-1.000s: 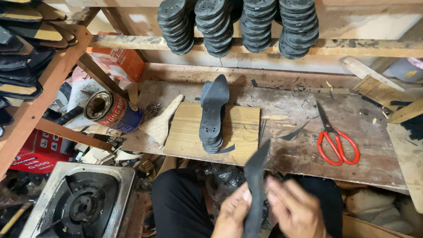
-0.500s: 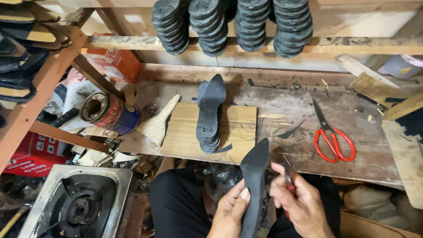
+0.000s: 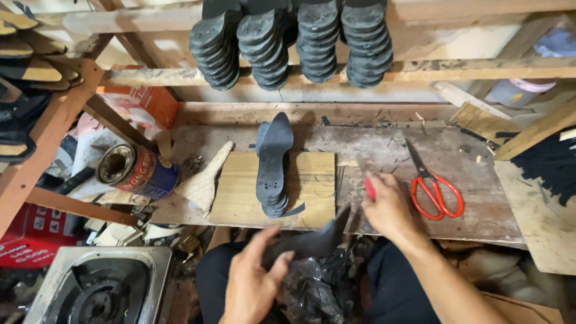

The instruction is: The person trims the edges of black shoe insoles using a utility knife and scissors. They repeatedly cut and refine the insole edges, then place the finished insoles on a shelf.

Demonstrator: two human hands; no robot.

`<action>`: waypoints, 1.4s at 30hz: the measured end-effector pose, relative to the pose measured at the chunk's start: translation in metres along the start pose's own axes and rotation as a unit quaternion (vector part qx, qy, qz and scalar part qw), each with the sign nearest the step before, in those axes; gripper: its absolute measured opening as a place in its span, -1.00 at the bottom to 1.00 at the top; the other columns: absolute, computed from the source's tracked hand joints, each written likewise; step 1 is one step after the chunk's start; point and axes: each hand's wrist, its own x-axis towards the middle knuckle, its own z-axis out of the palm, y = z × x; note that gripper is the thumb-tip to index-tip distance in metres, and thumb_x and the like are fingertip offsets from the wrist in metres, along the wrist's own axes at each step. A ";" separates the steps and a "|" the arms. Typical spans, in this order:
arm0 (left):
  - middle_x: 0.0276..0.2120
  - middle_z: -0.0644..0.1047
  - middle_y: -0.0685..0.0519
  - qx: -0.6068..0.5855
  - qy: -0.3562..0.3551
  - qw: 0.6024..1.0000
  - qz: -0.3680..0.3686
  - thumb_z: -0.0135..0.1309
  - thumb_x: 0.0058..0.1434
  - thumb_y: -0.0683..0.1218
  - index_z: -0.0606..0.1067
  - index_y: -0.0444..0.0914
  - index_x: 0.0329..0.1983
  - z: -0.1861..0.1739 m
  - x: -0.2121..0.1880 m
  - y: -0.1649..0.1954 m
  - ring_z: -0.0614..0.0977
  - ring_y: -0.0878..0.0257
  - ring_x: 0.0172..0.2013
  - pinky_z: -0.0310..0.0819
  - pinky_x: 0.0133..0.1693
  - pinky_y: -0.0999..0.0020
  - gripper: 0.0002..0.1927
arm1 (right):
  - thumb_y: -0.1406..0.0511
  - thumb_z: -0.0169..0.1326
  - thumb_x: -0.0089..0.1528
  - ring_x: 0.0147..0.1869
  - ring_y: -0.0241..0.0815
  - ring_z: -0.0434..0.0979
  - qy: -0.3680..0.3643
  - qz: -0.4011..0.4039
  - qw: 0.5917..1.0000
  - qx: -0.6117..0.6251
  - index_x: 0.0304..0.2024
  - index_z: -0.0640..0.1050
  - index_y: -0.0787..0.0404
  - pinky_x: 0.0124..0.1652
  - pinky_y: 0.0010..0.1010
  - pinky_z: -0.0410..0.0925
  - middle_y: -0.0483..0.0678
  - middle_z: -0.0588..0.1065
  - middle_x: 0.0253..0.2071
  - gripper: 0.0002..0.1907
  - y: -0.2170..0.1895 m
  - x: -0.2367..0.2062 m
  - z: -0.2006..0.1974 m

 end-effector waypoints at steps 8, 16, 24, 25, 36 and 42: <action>-0.20 0.64 0.02 -0.361 0.030 0.932 0.010 0.24 0.18 -0.28 0.48 -0.41 0.06 0.010 0.023 -0.018 0.61 0.34 -0.22 0.50 -0.12 0.44 -0.63 | 0.30 0.17 0.12 0.05 0.11 0.53 0.019 -0.086 0.989 -0.123 0.02 0.61 0.20 -0.01 -0.13 0.41 0.10 0.51 0.04 -0.61 0.006 -0.009 -0.009; -0.17 0.60 0.11 -0.387 -0.036 0.921 -0.023 0.09 0.30 -0.17 0.42 -0.31 0.34 0.022 0.029 -0.025 0.56 0.41 -0.19 0.44 -0.07 0.52 -0.48 | -0.02 0.20 0.20 0.06 0.19 0.58 -0.028 0.106 0.946 -0.305 0.17 0.58 0.04 -0.02 -0.07 0.45 0.12 0.49 0.18 -0.45 0.077 -0.007 -0.088; -0.13 0.62 0.05 -0.352 -0.091 0.931 0.030 0.11 0.28 -0.18 0.23 -0.31 0.45 0.038 0.031 0.003 0.58 0.38 -0.11 0.43 0.01 0.50 -0.33 | 0.11 0.35 0.02 -0.09 -0.04 0.68 -0.093 0.222 0.971 -0.010 0.32 0.46 0.13 -0.08 -0.24 0.46 0.08 0.67 -0.13 -0.18 0.117 0.002 -0.097; -0.14 0.63 0.04 -0.355 -0.097 0.929 0.024 0.12 0.27 -0.18 0.19 -0.29 0.47 0.037 0.028 0.008 0.59 0.36 -0.11 0.44 0.00 0.48 -0.30 | 0.17 0.34 0.03 -0.11 -0.05 0.67 -0.088 0.240 0.965 0.064 0.33 0.45 0.18 -0.10 -0.25 0.45 0.10 0.67 -0.14 -0.19 0.116 0.004 -0.099; -0.31 0.69 -0.05 -0.038 -0.106 0.990 0.082 0.27 0.15 -0.07 0.05 -0.26 0.52 0.009 0.021 0.051 0.60 0.18 -0.49 0.45 -0.37 0.38 -0.06 | 0.09 0.51 -0.08 -0.28 -0.18 0.69 -0.108 0.033 0.991 0.074 -0.09 0.67 0.10 -0.20 -0.34 0.50 -0.13 0.64 -0.35 -0.45 0.013 -0.093 -0.072; -0.30 0.68 -0.09 -0.037 -0.113 0.976 0.183 0.25 0.21 -0.05 -0.01 -0.33 0.54 0.006 0.019 0.052 0.66 0.13 -0.48 0.51 -0.34 0.35 -0.05 | -0.15 0.50 -0.23 -0.37 0.07 0.57 -0.045 -0.184 0.978 -0.094 -0.09 0.63 0.02 -0.29 -0.23 0.42 -0.11 0.61 -0.25 -0.24 -0.019 -0.106 -0.091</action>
